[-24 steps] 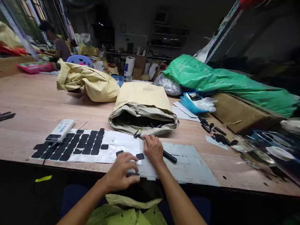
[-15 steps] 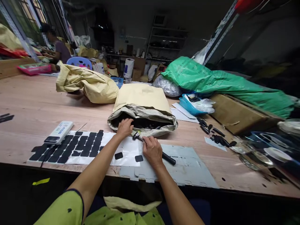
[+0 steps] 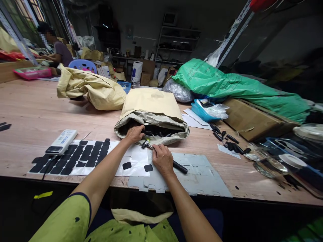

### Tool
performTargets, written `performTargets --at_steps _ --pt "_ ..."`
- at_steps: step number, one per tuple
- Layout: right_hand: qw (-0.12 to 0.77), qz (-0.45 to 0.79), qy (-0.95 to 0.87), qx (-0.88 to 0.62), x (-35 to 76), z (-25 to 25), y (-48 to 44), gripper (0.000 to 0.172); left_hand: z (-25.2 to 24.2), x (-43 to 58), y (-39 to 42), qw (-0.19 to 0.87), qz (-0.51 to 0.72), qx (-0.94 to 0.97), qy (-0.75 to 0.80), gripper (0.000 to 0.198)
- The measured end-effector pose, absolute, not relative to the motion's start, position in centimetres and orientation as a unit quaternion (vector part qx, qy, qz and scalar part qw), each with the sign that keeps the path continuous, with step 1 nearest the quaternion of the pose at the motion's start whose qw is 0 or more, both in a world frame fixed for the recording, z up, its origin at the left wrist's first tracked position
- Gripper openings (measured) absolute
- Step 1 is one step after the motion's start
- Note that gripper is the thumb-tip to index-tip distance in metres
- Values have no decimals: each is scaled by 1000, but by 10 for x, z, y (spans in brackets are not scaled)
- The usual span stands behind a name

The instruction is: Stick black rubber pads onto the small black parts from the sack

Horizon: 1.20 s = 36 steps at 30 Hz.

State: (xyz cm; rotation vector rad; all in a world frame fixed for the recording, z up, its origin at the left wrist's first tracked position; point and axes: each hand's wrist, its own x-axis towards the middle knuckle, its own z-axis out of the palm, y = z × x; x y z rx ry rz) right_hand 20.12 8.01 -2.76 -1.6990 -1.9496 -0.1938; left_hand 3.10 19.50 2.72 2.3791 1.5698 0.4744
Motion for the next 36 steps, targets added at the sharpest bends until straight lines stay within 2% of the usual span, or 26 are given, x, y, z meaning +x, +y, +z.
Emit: performTargets --at_steps 3,6,9,11,16,21,29,33,36 --pt "273 -74 -724 -630 201 -28 80 26 31 19 178 87 241 821 510 18" --pt "270 -77 -725 -630 201 -28 80 25 32 -5 147 142 282 818 480 14" --pt "268 -78 -723 -632 201 -27 80 25 23 -26 113 219 277 821 449 14" --pt "266 -78 -722 -634 201 -27 79 25 12 -32 96 234 262 825 442 14" --pt "259 -66 -723 -637 202 -29 80 25 -12 -30 84 217 262 815 468 15" --pt "250 -53 -733 -631 205 -25 79 31 -9 -30 85 241 264 804 476 17" --pt "347 96 -755 -548 199 1 46 34 -5 -30 84 250 251 799 486 16" --pt "352 133 -776 -507 191 3 32 35 -5 -30 83 252 251 800 483 14" --pt "338 111 -785 -507 186 0 26 37 -4 -30 83 256 249 800 483 6"
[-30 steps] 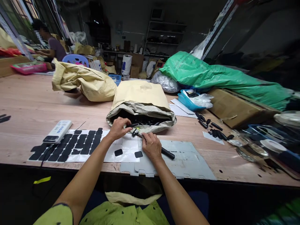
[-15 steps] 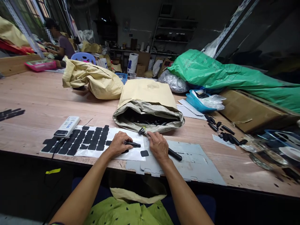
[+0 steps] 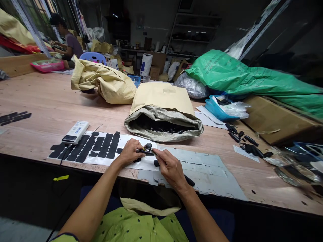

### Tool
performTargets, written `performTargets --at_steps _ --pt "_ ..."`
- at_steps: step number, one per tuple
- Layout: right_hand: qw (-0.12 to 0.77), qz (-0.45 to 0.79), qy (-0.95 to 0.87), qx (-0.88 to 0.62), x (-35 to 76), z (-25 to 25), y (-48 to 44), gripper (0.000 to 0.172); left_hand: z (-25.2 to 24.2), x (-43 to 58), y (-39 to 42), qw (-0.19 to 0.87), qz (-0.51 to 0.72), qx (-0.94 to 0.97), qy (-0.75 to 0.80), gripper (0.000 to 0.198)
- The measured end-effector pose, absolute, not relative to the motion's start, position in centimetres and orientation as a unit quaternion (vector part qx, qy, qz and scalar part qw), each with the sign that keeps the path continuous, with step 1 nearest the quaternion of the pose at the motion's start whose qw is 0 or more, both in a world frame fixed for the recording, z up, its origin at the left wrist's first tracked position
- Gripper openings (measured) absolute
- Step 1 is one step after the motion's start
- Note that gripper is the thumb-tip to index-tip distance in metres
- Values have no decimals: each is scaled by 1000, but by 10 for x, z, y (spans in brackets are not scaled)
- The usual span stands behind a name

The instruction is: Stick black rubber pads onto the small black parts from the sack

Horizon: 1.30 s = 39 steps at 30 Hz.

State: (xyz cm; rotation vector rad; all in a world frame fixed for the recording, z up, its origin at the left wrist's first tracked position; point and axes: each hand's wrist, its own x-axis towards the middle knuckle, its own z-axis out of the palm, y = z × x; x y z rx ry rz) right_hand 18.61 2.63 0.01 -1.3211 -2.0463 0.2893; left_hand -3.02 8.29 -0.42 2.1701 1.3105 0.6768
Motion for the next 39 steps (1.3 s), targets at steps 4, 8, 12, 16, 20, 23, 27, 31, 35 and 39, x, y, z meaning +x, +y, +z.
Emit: performTargets --at_steps 4,8,12,16,20,23,27,31,35,39 --pt "287 56 -817 -496 184 -3 25 38 -5 -30 84 258 265 797 478 7" --pt "302 49 -799 -517 187 0 26 36 -5 -30 83 267 262 794 480 8" --pt "335 67 -776 -529 195 1 25 36 -4 -30 82 269 267 788 486 15" --pt "312 52 -798 -513 201 -4 20 35 -6 -29 83 263 271 786 490 14" --pt "294 21 -798 -526 203 -2 22 34 -7 -29 84 255 267 791 488 14" --pt "300 -9 -777 -553 203 5 36 34 -7 -30 84 241 265 799 482 14" --pt "283 -55 -754 -591 207 4 66 31 -6 -31 85 234 254 811 473 17" --pt "247 -83 -743 -616 209 -13 86 31 -5 -31 85 245 240 807 481 19" --pt "238 -86 -737 -626 208 -25 89 29 -6 -33 88 251 238 810 473 22" --pt "245 -79 -732 -630 208 -25 88 25 0 -33 82 258 247 816 454 20"
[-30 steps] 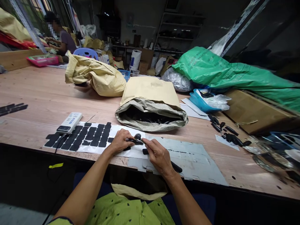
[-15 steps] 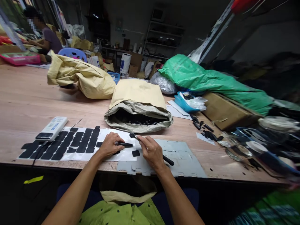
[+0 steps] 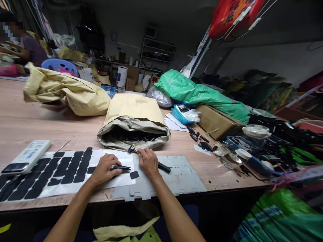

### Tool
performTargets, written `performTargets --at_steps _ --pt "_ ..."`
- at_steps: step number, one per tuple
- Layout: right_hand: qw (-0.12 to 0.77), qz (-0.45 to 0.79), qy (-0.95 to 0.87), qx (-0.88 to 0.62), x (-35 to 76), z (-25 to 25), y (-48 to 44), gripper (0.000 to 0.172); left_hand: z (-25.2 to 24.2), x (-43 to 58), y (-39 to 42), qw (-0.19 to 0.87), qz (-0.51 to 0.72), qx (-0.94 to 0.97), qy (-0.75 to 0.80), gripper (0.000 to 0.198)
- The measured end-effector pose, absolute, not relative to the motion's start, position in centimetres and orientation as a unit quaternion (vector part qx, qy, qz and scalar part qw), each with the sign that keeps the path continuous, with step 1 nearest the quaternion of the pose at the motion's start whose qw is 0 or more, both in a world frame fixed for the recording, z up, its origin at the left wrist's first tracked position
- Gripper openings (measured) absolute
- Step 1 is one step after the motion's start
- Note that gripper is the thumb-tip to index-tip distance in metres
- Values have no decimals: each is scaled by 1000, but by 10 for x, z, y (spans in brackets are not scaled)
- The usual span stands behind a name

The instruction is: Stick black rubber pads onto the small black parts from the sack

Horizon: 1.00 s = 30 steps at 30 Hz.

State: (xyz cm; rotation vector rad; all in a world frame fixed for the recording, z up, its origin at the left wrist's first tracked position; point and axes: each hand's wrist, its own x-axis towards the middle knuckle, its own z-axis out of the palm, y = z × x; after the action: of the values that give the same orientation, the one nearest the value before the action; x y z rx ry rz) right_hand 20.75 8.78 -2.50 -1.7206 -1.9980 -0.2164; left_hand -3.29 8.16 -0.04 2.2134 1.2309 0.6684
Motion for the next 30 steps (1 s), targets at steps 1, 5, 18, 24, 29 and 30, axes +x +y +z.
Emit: performTargets --at_steps 1,5,18,24,29,30 --pt "247 -78 -731 -631 207 -25 88 25 1 -32 75 265 246 818 448 19" --pt "247 -77 -731 -631 207 -23 89 23 -3 -27 29 282 217 843 404 16" --pt "242 -68 -721 -645 203 -20 90 19 -90 -7 -7 144 139 922 332 22" --pt "247 -67 -719 -646 203 -22 92 18 -97 -5 -2 -3 294 908 298 20" --pt "243 -60 -724 -643 205 -23 93 20 -56 -7 -11 75 214 921 317 25" --pt "241 -58 -725 -643 205 -23 93 20 -48 -7 -14 113 184 919 330 25"
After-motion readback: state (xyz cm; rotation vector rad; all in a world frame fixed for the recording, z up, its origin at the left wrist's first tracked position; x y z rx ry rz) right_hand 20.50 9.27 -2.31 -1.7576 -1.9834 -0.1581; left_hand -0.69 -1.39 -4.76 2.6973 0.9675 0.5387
